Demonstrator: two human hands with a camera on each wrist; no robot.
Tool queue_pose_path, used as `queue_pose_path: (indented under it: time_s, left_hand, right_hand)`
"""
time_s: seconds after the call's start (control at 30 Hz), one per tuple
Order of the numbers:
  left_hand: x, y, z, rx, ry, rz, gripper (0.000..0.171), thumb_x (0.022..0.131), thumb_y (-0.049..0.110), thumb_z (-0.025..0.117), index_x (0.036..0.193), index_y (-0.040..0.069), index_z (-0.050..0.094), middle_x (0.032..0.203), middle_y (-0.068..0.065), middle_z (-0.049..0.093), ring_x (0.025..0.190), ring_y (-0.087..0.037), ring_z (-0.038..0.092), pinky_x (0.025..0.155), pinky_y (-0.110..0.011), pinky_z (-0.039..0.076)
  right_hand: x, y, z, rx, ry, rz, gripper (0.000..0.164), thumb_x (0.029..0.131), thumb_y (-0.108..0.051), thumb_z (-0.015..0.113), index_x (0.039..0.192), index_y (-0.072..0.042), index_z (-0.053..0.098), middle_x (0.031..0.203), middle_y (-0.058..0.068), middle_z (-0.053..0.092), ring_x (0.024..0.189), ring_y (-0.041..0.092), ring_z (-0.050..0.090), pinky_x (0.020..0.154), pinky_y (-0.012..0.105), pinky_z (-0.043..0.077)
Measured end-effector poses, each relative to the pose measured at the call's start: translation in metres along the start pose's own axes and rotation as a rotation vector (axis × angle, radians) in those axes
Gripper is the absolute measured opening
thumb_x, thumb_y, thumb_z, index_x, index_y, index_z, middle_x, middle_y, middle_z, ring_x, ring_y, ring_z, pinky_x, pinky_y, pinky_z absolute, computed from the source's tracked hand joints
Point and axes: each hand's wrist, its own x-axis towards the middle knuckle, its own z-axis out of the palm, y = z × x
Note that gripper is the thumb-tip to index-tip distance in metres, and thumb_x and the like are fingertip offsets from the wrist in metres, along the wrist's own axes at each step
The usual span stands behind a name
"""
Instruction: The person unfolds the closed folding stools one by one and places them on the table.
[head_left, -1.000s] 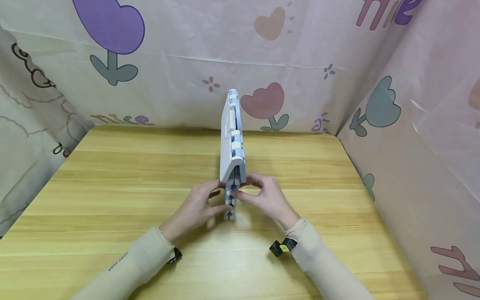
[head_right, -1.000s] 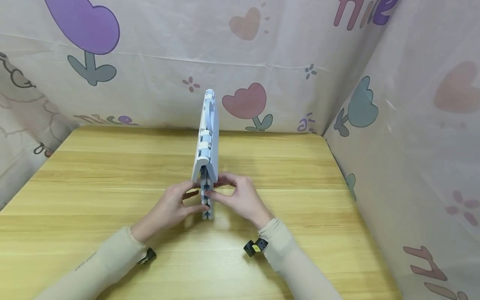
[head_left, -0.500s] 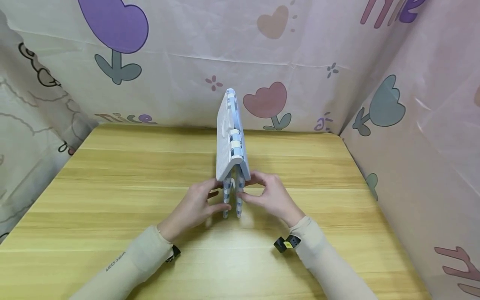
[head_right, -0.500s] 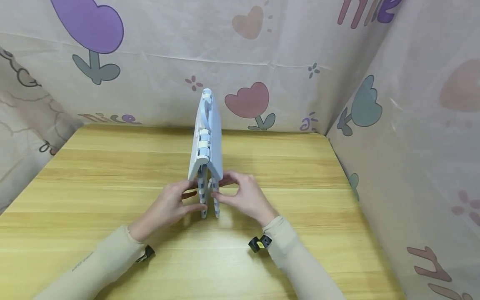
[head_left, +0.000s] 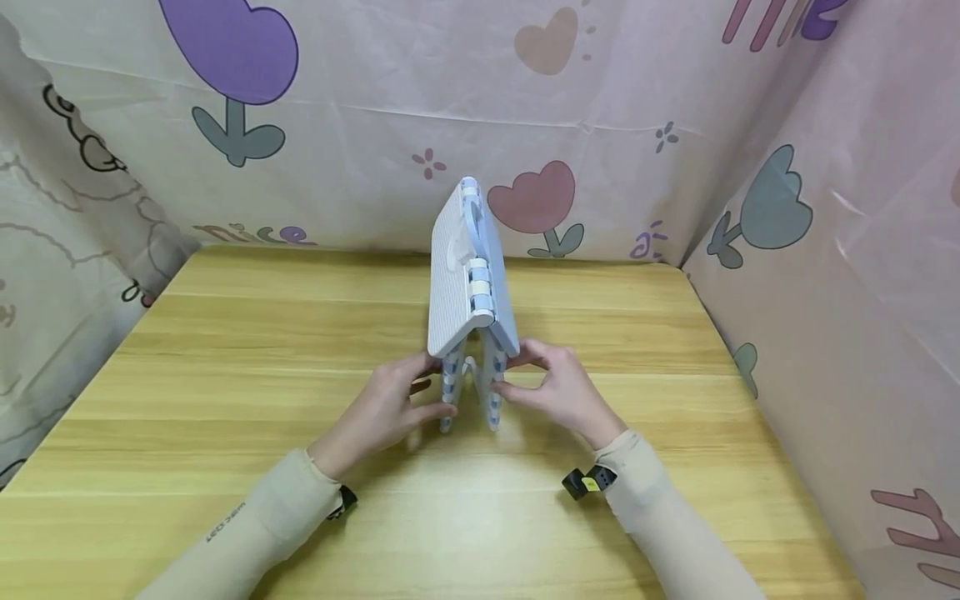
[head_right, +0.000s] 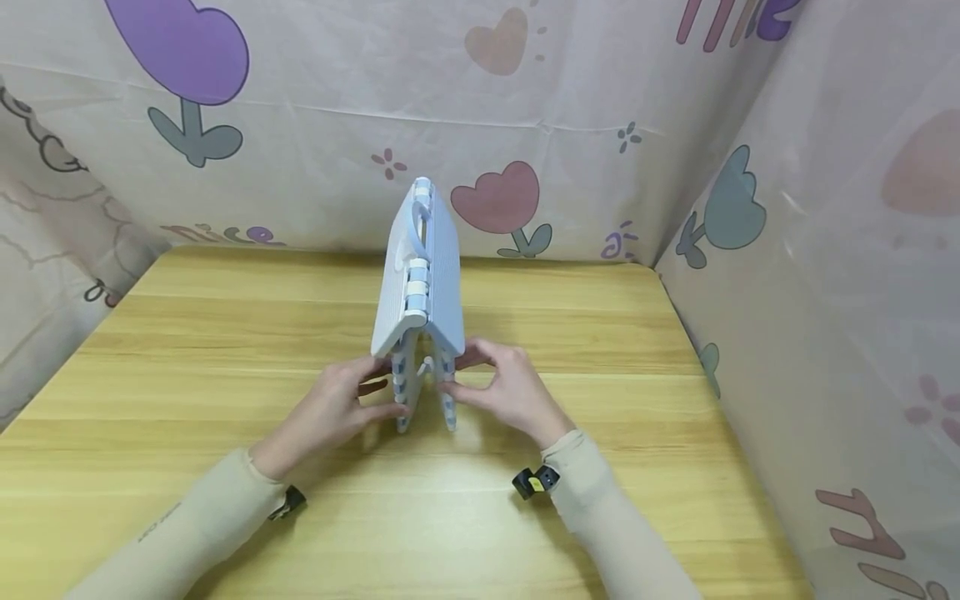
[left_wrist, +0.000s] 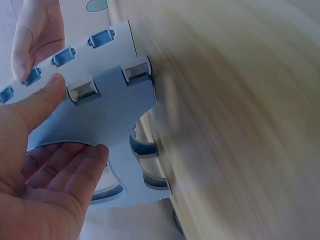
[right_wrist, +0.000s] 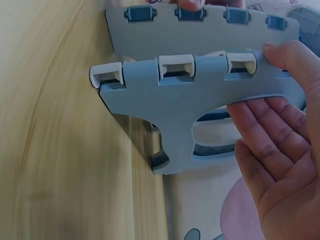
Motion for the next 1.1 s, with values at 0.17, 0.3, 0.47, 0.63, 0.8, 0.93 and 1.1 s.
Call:
queue_pose_path:
  time_s: [0.17,0.3,0.47,0.63,0.8,0.93,1.1]
  left_hand:
    - [-0.003,-0.002,-0.004,0.012,0.001,-0.002,0.067,0.082,0.007,0.092,0.141,-0.003,0.061,0.137,-0.022,0.072,0.123,-0.040,0.073,0.097,-0.044,0.062]
    - [-0.005,-0.004,-0.008,0.016,0.003,0.002,0.063,0.083,0.007,0.092,0.138,-0.002,0.063,0.135,-0.021,0.073,0.122,-0.039,0.074,0.096,-0.044,0.062]
    - [-0.009,-0.007,-0.012,0.024,0.007,0.007,0.059,0.082,0.007,0.092,0.134,-0.001,0.065,0.132,-0.019,0.075,0.120,-0.039,0.075,0.095,-0.044,0.063]
    - [-0.013,-0.009,-0.018,0.029,-0.013,-0.009,0.061,0.083,0.007,0.092,0.136,0.000,0.064,0.134,-0.019,0.074,0.123,-0.040,0.073,0.096,-0.046,0.063]
    - [-0.017,-0.010,-0.023,0.019,-0.034,-0.038,0.064,0.082,0.006,0.092,0.139,0.002,0.063,0.136,-0.017,0.073,0.125,-0.039,0.072,0.097,-0.047,0.062]
    - [-0.017,-0.012,-0.025,0.023,-0.038,-0.024,0.063,0.082,0.006,0.092,0.138,0.001,0.064,0.134,-0.017,0.074,0.125,-0.039,0.072,0.098,-0.047,0.062]
    - [-0.015,-0.015,-0.029,0.045,-0.058,0.021,0.068,0.080,0.007,0.094,0.141,0.002,0.062,0.134,-0.016,0.074,0.124,-0.038,0.072,0.099,-0.048,0.062]
  right_hand:
    - [-0.003,0.005,-0.006,-0.019,0.002,-0.010,0.048,0.086,-0.015,0.090,0.131,-0.009,0.072,0.117,0.007,0.082,0.114,0.027,0.077,0.115,0.055,0.051]
    - [-0.006,0.009,-0.011,-0.027,0.001,-0.008,0.051,0.087,-0.017,0.090,0.134,-0.010,0.071,0.118,0.005,0.082,0.115,0.026,0.077,0.115,0.057,0.051]
    - [-0.010,0.013,-0.018,-0.036,0.001,-0.014,0.053,0.087,-0.016,0.090,0.136,-0.011,0.071,0.117,0.004,0.082,0.114,0.025,0.077,0.116,0.057,0.050]
    - [-0.015,0.015,-0.026,-0.060,0.005,-0.016,0.055,0.087,-0.016,0.090,0.138,-0.011,0.070,0.116,0.004,0.082,0.113,0.026,0.077,0.115,0.059,0.050]
    - [-0.019,0.015,-0.030,-0.069,0.007,-0.012,0.057,0.086,-0.014,0.090,0.139,-0.011,0.069,0.115,0.004,0.082,0.111,0.026,0.078,0.115,0.060,0.050]
    - [-0.020,0.015,-0.030,-0.089,0.014,-0.032,0.056,0.084,-0.012,0.091,0.136,-0.010,0.070,0.113,0.003,0.083,0.110,0.025,0.078,0.115,0.059,0.051]
    - [-0.020,0.015,-0.029,-0.114,0.021,-0.065,0.053,0.084,-0.011,0.090,0.134,-0.009,0.070,0.112,0.004,0.083,0.110,0.027,0.079,0.113,0.058,0.053]
